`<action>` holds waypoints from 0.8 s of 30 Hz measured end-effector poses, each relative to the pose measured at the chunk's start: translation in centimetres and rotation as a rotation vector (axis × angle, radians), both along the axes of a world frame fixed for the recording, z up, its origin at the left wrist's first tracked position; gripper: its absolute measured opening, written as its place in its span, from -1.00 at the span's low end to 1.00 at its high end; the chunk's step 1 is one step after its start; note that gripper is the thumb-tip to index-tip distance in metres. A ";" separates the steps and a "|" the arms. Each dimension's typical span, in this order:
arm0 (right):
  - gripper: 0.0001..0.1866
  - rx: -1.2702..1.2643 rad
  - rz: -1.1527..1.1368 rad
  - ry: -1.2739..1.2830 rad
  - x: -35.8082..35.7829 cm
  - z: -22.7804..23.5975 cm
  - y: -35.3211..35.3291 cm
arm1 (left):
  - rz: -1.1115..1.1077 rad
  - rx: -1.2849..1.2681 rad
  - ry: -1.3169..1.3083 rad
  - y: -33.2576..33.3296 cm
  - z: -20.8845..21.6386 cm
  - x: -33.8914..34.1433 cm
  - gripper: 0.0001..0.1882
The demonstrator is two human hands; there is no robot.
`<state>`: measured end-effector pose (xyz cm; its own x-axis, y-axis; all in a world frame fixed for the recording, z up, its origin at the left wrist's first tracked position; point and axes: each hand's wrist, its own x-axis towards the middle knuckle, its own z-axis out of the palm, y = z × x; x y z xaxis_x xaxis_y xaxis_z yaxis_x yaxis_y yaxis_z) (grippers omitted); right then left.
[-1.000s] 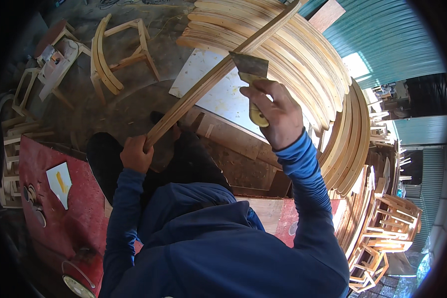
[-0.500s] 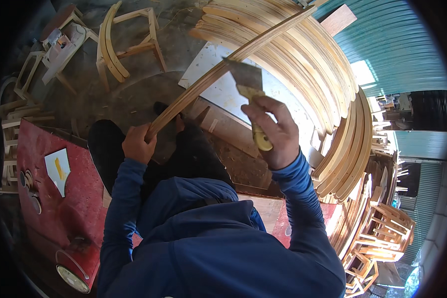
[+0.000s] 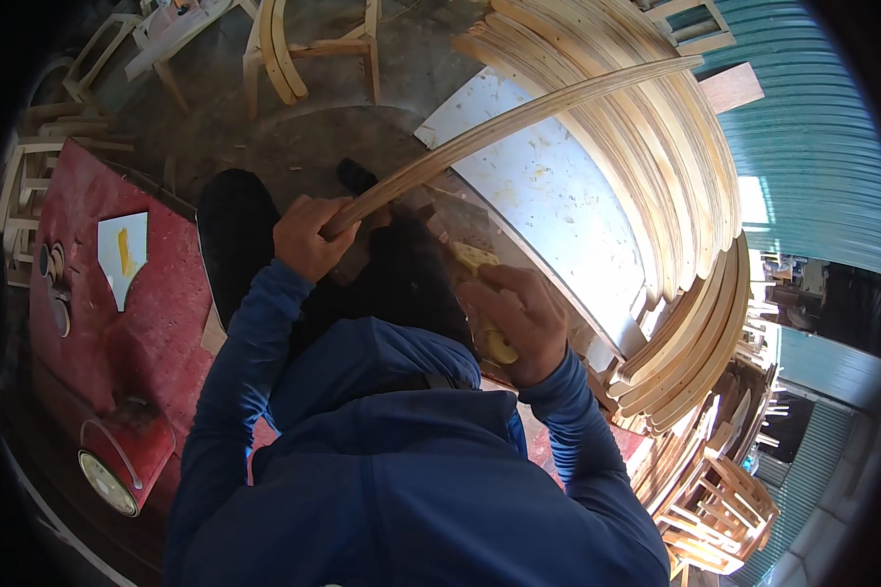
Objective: Applying glue or finish to curved wooden furniture strips using a scraper and a brush before stacking them.
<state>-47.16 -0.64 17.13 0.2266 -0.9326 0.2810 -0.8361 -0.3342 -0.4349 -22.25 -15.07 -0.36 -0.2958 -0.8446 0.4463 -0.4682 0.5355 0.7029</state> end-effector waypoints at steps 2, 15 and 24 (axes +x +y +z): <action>-0.61 -0.036 -0.065 0.002 -0.6 0.1 0.4 | -0.003 -0.035 0.058 -0.3 0.3 -0.3 -0.70; -0.80 -0.080 -0.437 -0.352 -5.7 -0.9 1.6 | 0.050 -0.134 0.108 0.3 1.3 0.1 -0.60; -0.75 -0.039 -0.264 -0.876 -7.3 -2.1 2.2 | 0.103 -0.172 0.246 0.6 3.1 0.0 -0.60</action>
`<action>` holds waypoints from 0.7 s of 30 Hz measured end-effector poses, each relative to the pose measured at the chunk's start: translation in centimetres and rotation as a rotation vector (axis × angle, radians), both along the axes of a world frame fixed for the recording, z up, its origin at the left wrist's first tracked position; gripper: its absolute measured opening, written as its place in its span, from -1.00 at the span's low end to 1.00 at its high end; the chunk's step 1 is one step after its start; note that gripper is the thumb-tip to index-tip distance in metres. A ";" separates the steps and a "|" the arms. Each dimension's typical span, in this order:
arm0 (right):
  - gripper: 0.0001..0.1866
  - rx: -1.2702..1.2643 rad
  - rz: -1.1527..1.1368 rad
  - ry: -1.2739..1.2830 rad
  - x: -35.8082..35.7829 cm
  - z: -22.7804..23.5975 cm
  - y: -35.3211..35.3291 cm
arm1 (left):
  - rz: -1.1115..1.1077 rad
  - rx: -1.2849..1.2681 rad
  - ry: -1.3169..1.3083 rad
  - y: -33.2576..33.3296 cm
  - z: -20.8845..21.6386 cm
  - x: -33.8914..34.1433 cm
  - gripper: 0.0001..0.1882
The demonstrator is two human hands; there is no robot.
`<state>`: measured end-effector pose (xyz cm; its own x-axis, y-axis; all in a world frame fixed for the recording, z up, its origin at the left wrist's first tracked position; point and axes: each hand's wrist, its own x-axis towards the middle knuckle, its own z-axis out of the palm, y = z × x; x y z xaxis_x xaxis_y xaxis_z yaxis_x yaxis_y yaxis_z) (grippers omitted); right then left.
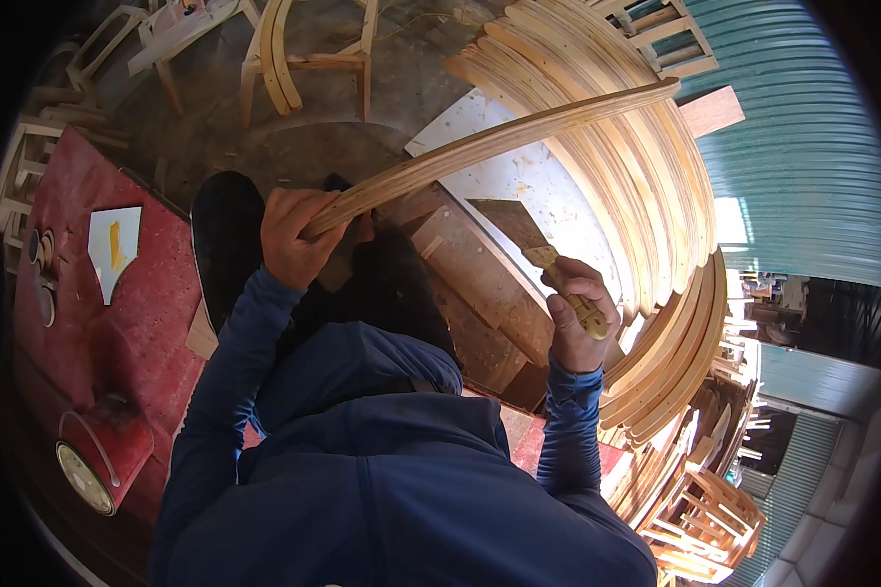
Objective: Applying glue or finish to curved wooden furniture strips using a scraper and a brush before stacking them.
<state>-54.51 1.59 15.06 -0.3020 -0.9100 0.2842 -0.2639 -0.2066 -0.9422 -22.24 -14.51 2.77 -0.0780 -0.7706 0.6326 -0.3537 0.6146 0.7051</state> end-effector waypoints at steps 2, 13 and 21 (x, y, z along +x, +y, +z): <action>-0.77 -0.019 -0.001 -0.003 0.2 0.1 -0.3 | 0.004 -0.023 0.037 -0.1 0.6 0.1 -0.60; -0.86 -0.070 0.039 0.013 0.1 0.9 -1.0 | 0.030 -0.106 0.113 -0.1 4.4 0.7 -0.60; -0.84 -0.093 0.021 -0.042 0.2 0.9 -0.8 | 0.035 -0.114 0.117 0.3 4.6 0.6 -0.60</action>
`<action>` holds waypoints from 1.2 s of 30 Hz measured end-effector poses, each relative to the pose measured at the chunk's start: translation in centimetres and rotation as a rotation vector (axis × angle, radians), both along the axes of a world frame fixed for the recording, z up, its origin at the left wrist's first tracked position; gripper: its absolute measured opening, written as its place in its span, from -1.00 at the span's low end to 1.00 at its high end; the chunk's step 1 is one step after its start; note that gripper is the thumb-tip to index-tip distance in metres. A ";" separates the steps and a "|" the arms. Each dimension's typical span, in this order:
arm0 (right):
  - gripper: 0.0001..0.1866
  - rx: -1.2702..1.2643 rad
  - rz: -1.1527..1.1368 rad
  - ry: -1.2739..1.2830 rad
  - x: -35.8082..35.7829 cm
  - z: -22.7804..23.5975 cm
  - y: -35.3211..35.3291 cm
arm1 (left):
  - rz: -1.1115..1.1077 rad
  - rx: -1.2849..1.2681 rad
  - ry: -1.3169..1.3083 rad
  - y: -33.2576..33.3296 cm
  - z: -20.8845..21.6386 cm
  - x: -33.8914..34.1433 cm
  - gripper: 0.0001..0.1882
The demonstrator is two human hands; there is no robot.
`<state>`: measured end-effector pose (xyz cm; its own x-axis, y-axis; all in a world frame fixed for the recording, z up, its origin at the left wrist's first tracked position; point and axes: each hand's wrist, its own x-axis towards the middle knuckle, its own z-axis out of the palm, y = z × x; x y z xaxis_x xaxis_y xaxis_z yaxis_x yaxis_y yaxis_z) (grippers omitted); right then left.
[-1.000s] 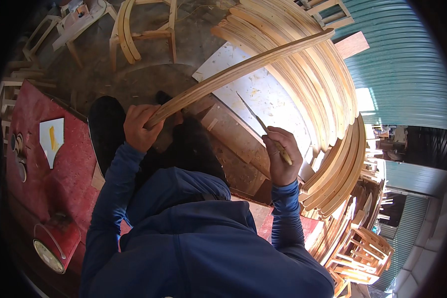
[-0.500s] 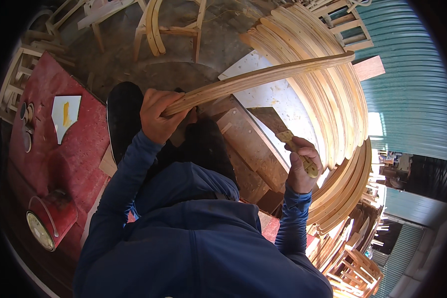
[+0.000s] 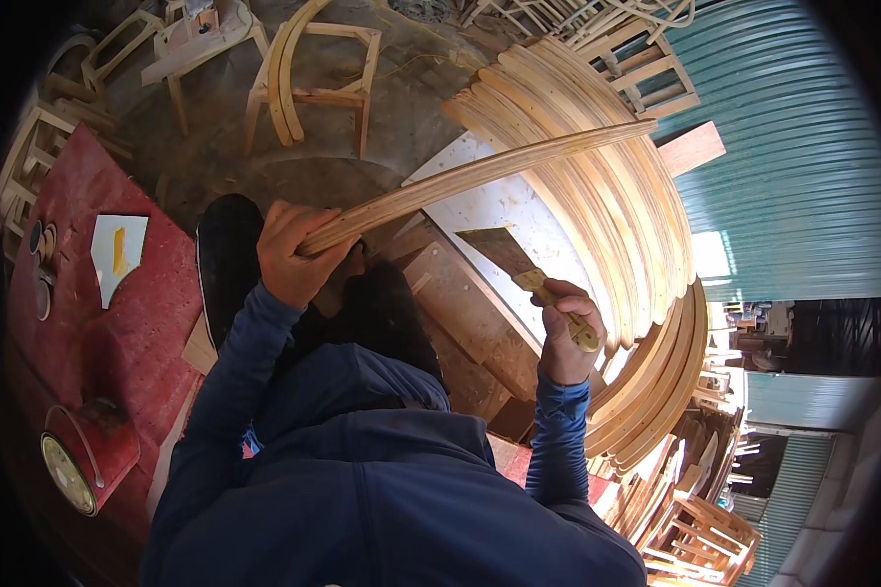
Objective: Applying glue or finish to curved wooden furniture strips using a scraper and a brush before stacking them.
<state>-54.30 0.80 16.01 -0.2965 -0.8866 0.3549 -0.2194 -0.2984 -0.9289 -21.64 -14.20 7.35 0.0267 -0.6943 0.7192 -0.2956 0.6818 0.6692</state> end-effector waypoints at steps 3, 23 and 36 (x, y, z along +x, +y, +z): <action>-0.82 -0.015 -0.003 -0.006 0.0 0.5 0.2 | -0.012 0.019 0.005 0.1 0.1 -0.1 -0.61; -0.85 0.038 -0.077 0.061 1.6 2.2 0.2 | -0.061 0.132 -0.553 0.3 -5.0 -1.5 -0.67; -0.82 0.066 -0.189 -0.088 -1.9 -0.9 1.9 | -0.117 0.482 -0.875 -2.8 -13.4 -5.3 -0.72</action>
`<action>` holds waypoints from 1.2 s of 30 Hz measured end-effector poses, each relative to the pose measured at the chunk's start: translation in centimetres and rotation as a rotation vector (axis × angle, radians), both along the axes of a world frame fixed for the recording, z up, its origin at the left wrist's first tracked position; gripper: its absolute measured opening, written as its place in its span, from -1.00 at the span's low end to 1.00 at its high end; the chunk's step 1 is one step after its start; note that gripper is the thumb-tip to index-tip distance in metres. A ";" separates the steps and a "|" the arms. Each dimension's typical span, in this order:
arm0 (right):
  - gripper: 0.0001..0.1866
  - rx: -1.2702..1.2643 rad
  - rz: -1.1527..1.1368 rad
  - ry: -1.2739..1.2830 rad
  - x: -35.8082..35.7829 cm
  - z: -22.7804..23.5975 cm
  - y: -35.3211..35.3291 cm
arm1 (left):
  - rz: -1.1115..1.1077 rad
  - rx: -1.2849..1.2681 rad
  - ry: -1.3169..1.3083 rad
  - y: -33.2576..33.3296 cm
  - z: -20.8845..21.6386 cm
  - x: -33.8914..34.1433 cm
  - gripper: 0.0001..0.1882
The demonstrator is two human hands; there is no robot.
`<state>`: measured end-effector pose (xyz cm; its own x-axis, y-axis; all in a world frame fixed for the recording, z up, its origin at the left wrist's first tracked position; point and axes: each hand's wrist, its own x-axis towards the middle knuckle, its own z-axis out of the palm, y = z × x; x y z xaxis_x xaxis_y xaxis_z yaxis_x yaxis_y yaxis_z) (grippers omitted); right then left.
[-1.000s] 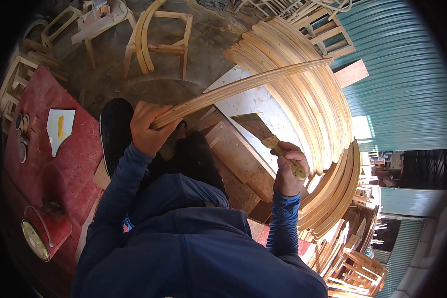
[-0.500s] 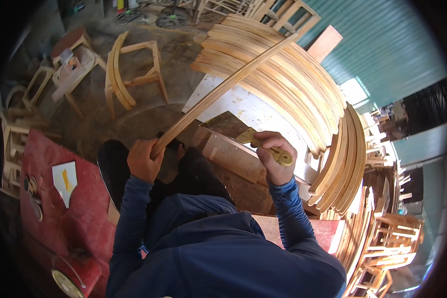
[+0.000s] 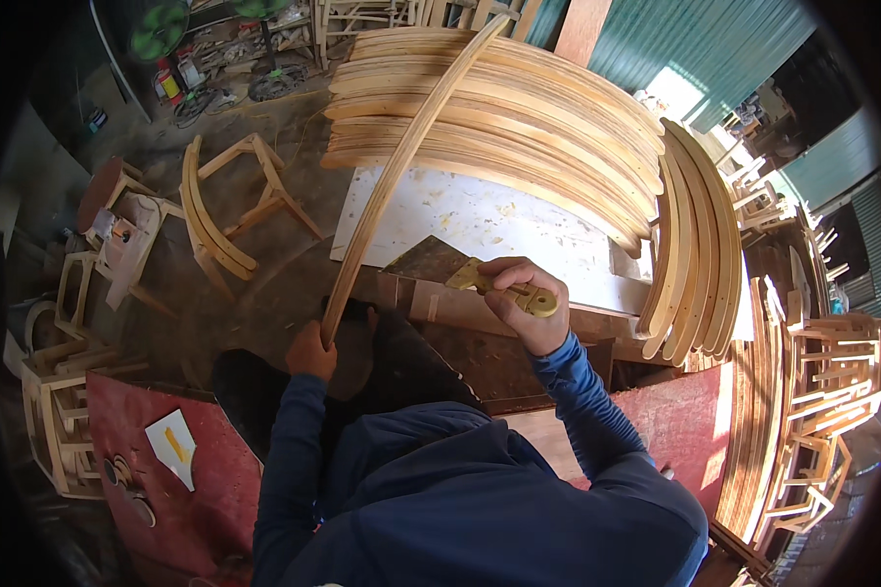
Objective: Applying glue or finish to curved wooden furniture strips using a scraper and a brush before stacking them.
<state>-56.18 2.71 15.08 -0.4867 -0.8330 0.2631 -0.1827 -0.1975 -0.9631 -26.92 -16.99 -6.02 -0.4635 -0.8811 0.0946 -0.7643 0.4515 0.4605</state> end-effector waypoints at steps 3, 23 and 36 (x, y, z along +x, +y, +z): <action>-0.83 0.001 0.000 -0.013 -0.7 -0.8 0.0 | -0.024 0.105 -0.118 -0.8 -1.7 -0.7 -0.63; -0.77 0.000 -0.148 -0.233 -3.3 -4.9 -1.0 | 0.006 0.178 -0.067 -2.6 -8.4 -2.1 -0.70; -0.75 0.032 -0.128 -0.171 -2.6 -3.5 -2.6 | 0.046 0.345 -0.106 -3.4 -9.2 -1.1 -0.78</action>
